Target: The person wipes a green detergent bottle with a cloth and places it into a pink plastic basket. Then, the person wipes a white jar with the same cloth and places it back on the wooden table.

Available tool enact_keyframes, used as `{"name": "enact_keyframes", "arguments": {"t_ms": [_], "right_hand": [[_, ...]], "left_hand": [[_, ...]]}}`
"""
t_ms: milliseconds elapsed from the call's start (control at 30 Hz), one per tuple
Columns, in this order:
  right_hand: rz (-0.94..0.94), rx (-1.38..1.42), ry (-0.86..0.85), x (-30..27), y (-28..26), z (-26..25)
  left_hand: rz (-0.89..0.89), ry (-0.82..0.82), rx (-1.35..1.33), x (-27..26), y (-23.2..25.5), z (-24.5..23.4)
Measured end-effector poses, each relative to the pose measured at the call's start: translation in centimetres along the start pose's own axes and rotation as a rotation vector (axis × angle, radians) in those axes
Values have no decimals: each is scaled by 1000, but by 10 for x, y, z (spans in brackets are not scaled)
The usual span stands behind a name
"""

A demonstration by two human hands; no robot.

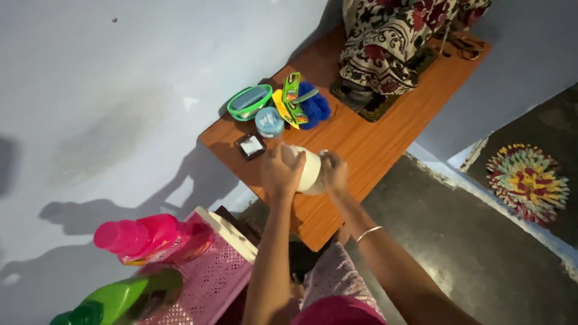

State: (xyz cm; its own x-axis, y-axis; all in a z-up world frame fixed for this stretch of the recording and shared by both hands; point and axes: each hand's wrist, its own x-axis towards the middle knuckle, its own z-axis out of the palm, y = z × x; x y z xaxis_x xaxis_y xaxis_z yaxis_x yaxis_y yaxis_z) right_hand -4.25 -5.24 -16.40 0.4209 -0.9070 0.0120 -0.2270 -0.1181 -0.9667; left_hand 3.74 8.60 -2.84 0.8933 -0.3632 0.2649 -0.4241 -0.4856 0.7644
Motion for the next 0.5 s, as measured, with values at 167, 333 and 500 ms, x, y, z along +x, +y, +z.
{"name": "enact_keyframes", "arguments": {"t_ms": [167, 333, 500], "right_hand": [[60, -56, -7, 40, 50, -2], [676, 42, -113, 70, 113, 1], [161, 8, 103, 7, -20, 11]], "left_hand": [[-16, -29, 49, 7, 3, 12], [29, 5, 108, 8, 8, 18], [-191, -52, 171, 14, 25, 20]]}}
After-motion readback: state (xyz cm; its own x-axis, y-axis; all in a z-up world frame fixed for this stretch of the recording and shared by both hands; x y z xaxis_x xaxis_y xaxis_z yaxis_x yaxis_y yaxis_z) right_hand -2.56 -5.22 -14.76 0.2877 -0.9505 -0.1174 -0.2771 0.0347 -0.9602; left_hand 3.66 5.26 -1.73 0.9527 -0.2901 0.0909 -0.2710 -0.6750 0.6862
